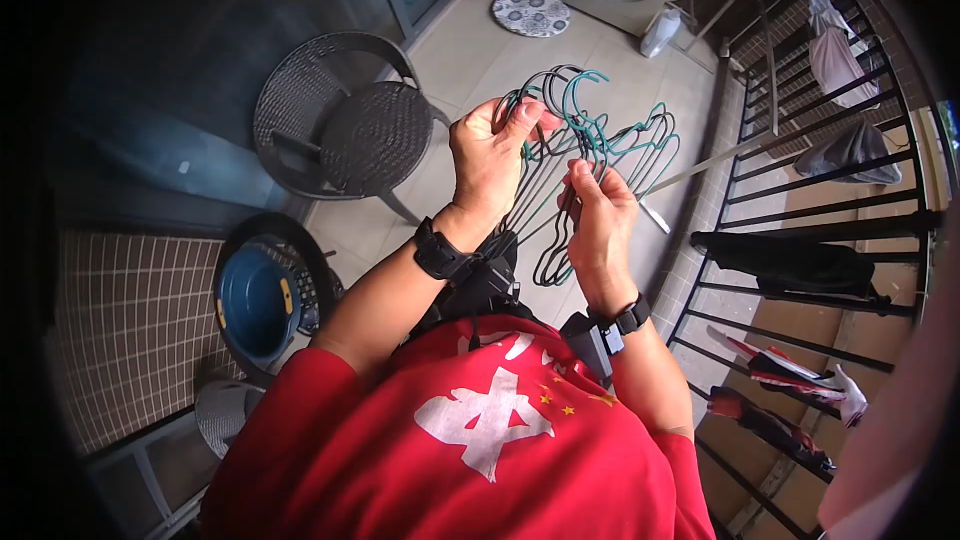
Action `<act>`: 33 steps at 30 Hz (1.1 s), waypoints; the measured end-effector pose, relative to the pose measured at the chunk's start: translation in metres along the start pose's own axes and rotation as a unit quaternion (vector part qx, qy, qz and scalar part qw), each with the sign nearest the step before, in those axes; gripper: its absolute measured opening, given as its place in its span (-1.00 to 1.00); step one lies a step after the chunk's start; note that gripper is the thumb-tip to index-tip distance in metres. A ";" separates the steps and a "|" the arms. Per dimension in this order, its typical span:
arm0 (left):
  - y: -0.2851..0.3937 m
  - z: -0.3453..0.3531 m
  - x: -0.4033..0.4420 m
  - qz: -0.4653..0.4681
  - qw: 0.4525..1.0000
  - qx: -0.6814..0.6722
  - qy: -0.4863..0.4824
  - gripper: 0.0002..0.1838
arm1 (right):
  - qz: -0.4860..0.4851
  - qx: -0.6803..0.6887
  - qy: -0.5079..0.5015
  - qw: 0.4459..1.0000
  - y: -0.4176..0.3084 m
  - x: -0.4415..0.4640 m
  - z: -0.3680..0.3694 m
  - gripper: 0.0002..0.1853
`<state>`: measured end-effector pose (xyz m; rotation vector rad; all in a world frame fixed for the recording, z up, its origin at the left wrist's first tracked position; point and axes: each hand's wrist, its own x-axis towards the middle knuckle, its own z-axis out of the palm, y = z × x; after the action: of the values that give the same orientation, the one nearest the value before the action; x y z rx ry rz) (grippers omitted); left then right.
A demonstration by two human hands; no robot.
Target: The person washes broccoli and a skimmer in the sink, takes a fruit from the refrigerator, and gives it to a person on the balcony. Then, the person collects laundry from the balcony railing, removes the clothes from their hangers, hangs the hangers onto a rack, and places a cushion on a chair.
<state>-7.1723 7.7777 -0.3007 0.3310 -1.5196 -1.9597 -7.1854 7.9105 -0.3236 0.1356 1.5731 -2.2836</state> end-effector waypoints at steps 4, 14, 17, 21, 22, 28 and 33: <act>-0.033 0.026 0.089 -0.051 0.999 0.011 -0.001 -0.81 | 0.027 -0.039 0.055 0.997 -0.024 0.083 0.010 -0.86; -0.108 0.101 0.252 -0.139 0.988 0.029 -0.057 -0.82 | 0.030 -0.015 0.034 0.999 -0.032 0.266 0.036 -0.88; -0.130 0.123 0.288 -0.129 0.987 -0.023 -0.091 -0.74 | 0.005 -0.032 0.019 0.999 -0.031 0.316 0.033 -0.90; -0.157 0.165 0.356 -0.147 0.978 -0.061 -0.135 -0.67 | 0.033 0.003 -0.021 0.999 -0.047 0.420 0.013 -0.89; -0.164 0.177 0.372 -0.143 0.979 -0.056 -0.134 -0.67 | 0.032 0.008 -0.026 0.999 -0.054 0.443 0.011 -0.89; -0.208 0.246 0.479 -0.119 0.979 0.058 -0.154 -0.75 | -0.237 -0.337 -0.081 0.908 -0.090 0.589 -0.001 -0.76; -0.225 0.292 0.549 -0.137 0.987 0.021 -0.079 -0.91 | -0.098 -0.419 -0.191 0.882 -0.144 0.668 0.004 -0.53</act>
<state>-7.8283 7.6999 -0.3259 0.4313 -1.6930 -2.2141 -7.8562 7.7915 -0.3821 -0.6770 2.2282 -1.4127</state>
